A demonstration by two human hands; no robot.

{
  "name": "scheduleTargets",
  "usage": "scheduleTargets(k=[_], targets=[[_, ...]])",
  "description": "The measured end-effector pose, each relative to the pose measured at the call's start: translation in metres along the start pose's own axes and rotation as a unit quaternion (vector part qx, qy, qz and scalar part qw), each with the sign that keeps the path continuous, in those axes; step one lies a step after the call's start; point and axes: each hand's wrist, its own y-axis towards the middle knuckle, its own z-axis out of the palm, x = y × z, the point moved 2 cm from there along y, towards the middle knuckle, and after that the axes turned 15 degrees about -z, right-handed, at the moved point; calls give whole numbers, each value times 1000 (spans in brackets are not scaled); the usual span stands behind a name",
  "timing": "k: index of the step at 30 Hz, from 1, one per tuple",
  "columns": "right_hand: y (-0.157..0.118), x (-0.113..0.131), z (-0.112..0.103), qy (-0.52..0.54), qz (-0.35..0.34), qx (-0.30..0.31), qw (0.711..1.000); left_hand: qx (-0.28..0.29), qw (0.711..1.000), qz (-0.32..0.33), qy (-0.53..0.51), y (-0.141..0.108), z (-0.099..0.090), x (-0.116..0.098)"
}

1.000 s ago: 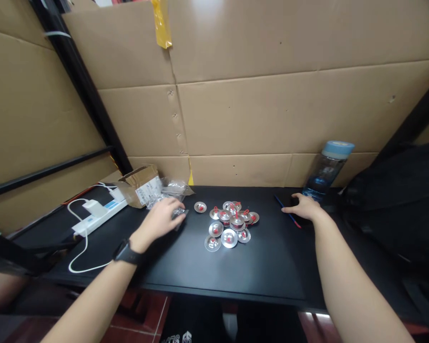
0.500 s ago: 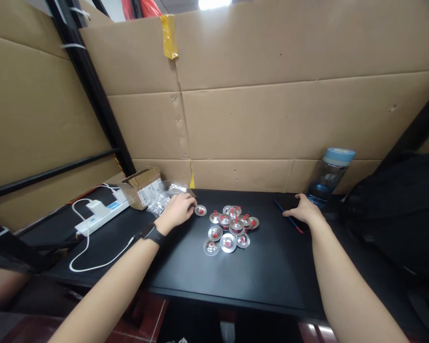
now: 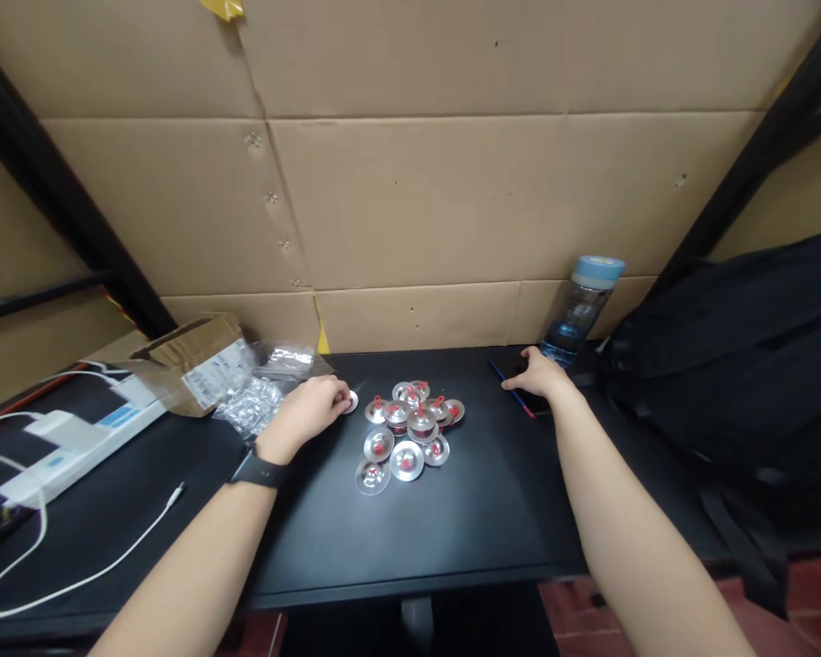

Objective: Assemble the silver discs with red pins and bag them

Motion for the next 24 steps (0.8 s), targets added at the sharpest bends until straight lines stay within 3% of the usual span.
scheduleTargets(k=[15, 24], targets=[[-4, -5, -3, -18, -9, 32, 999, -17, 1000, -6, 14, 0, 6, -6], [-3, 4, 2, -36, 11, 16, 999, -10, 1000, 3, 14, 1, 7, -11]])
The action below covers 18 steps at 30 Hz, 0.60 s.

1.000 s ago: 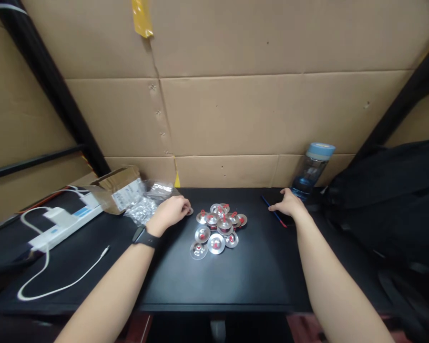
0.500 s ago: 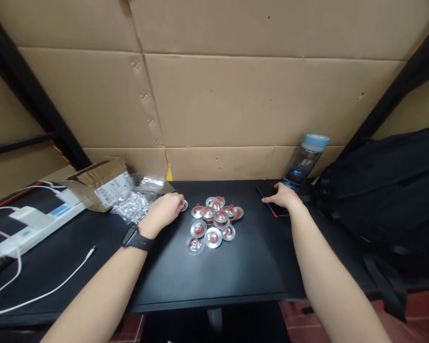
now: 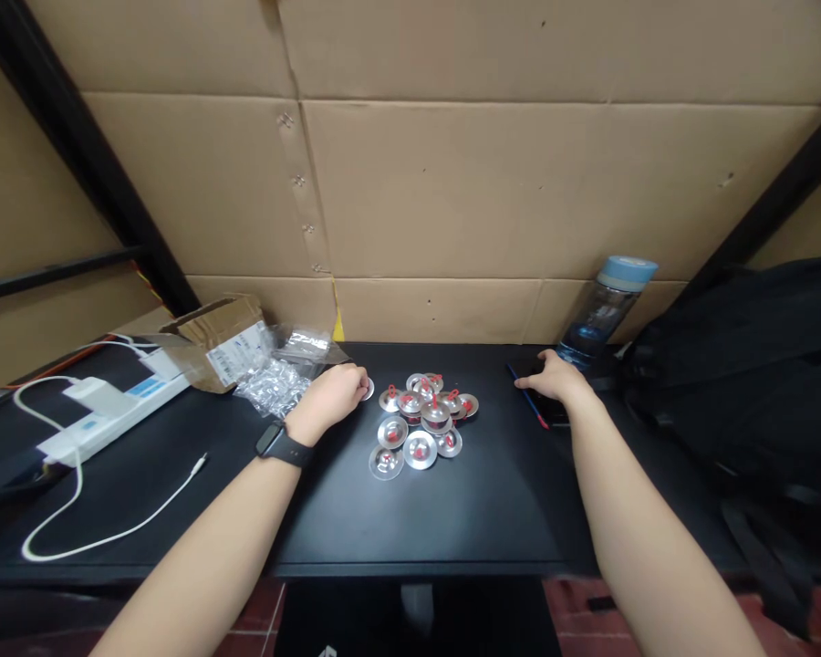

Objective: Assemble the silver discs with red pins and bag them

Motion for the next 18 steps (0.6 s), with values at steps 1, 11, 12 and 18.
scheduleTargets(k=[1, 11, 12, 18], targets=[[1, 0, 0, -2, 3, 0, 1000, 1, 1000, 1, -1, 0, 0, 0], [5, 2, -1, -12, 2, 4, 1000, 3, 1000, -6, 0, 2, 5, 4], [4, 3, -1, -13, 3, 2, 1000, 2, 1000, -8, 0, 2, 5, 4], [0, 5, -2, -16, 8, -5, 1000, -9, 1000, -19, -6, 1, 0, 0]])
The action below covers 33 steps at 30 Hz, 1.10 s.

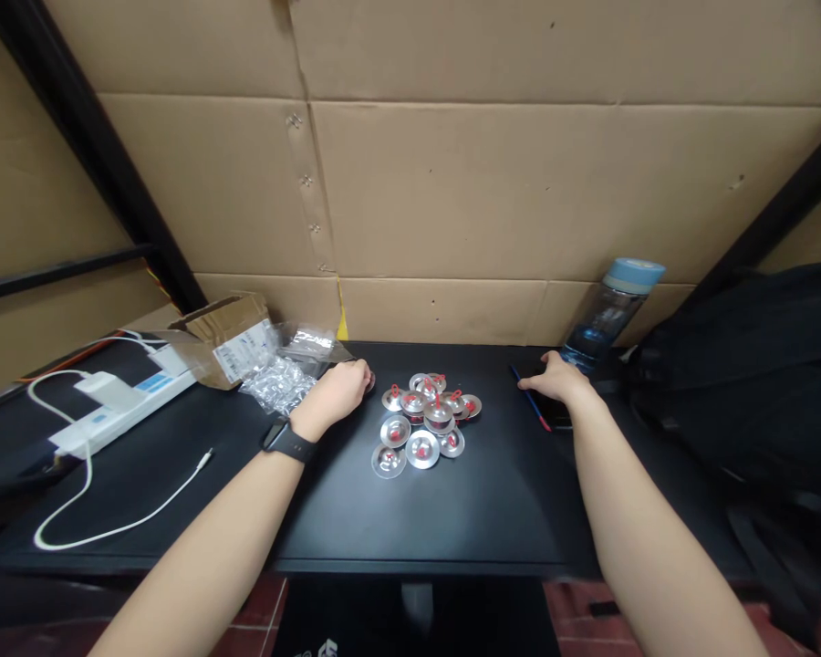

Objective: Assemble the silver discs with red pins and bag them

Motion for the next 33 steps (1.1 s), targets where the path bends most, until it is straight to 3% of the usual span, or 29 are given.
scheduleTargets(k=[16, 22, 27, 28, 30, 31, 33], targets=[[0, 3, -3, 17, -4, 26, 1000, -18, 997, 19, -72, 0, -2, -7], [-4, 6, -6, 21, 3, 33, 999, -6, 985, 11, -172, 1, -7, -9], [-18, 21, -21, 14, 11, 7, 1000, 20, 952, -19, -304, -1, -8, -16], [-24, 31, -26, 10, -10, -34, 999, 26, 942, -24, -333, -2, -7, -19], [-39, 63, -34, 34, -157, -136, 978, 35, 923, -33, -381, -4, -6, -27], [-49, 82, -36, 70, -256, -160, 951, 39, 916, -36, -398, -5, -5, -30], [-71, 122, -34, 146, -412, -152, 886, 40, 907, -41, -418, -6, -4, -35]])
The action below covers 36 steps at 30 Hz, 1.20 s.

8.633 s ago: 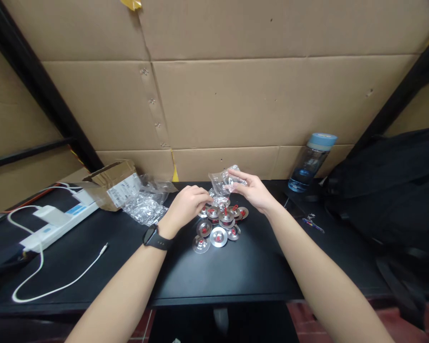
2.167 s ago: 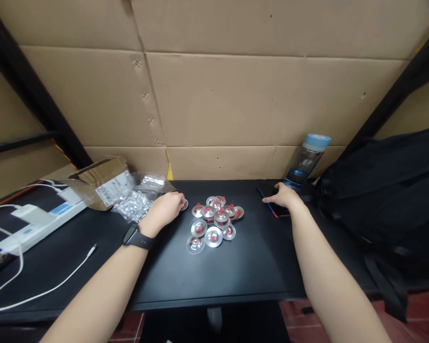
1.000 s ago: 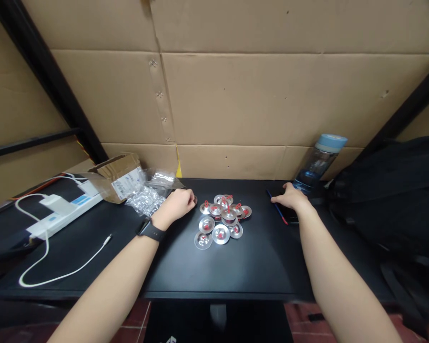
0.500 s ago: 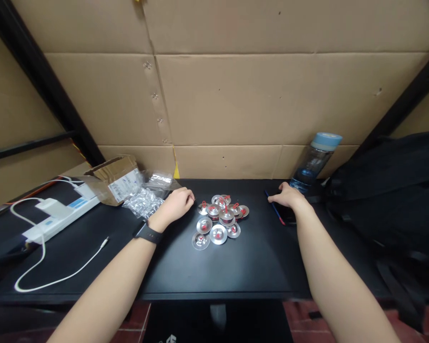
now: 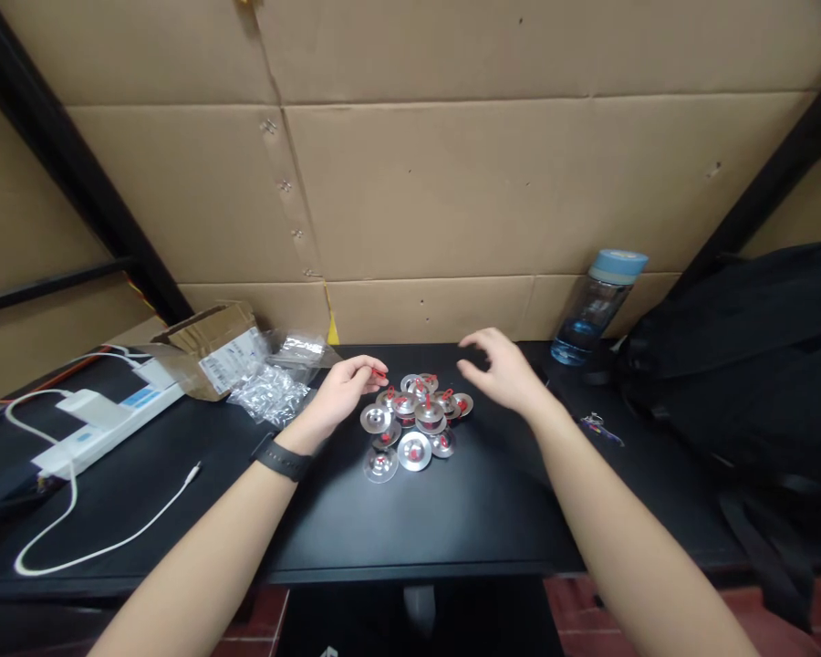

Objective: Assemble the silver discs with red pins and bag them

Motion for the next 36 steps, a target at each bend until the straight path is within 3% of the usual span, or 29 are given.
scheduleTargets(k=[3, 6, 15, 21, 25, 29, 32, 36], targets=[[9, 49, 19, 71, -95, 21, 993, -15, 1000, 1, -1, 1, -2, 2], [8, 69, 31, 109, -123, 25, 986, -41, 999, 4, 16, 4, -8, 7], [6, 55, 35, 134, -91, 25, 986, -25, 995, 36, 90, -1, 2, 5], [3, 34, 30, 137, -70, 78, 985, -67, 969, 44, 234, 5, -14, 19], [3, 27, 26, 139, -63, 84, 985, -20, 956, 76, 284, 1, -23, 11], [4, 28, 25, 141, -63, 79, 985, 91, 941, 106, 309, -11, -27, -4], [3, 30, 27, 153, -63, 81, 983, 171, 925, 109, 322, -17, -27, -4], [2, 37, 30, 173, -69, 64, 980, 183, 925, 114, 312, -18, -28, 0]])
